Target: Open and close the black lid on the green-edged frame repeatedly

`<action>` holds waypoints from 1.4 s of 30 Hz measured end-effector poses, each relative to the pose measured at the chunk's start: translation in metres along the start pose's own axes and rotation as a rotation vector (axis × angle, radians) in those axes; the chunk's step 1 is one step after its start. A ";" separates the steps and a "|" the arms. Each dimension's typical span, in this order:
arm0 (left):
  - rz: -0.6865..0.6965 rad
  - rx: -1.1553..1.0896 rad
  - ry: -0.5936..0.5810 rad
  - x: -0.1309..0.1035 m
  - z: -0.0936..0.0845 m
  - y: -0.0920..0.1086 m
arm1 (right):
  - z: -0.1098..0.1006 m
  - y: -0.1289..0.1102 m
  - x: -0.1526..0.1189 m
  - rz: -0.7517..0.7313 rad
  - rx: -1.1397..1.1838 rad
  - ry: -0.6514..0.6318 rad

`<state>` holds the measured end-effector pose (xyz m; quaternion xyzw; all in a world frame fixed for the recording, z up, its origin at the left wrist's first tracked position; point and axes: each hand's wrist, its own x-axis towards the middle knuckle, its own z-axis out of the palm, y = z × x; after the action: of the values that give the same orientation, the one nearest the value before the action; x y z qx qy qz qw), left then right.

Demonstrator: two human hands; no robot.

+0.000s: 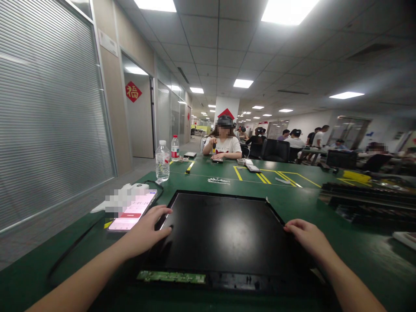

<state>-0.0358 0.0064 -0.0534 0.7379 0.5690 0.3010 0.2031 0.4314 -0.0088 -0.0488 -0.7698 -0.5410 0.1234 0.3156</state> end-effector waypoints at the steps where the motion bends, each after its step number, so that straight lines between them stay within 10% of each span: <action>1: 0.028 0.030 -0.016 -0.001 -0.003 0.002 | 0.001 0.001 0.000 -0.002 -0.003 -0.002; 22: 0.220 0.052 -0.436 -0.014 -0.031 0.005 | 0.004 0.001 0.002 0.012 0.005 -0.002; 42: 0.301 0.132 -0.465 -0.020 -0.027 0.020 | 0.008 0.012 0.008 0.091 0.117 -0.015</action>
<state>-0.0430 -0.0198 -0.0244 0.8749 0.4095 0.1129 0.2325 0.4393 -0.0012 -0.0606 -0.7729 -0.4997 0.1749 0.3498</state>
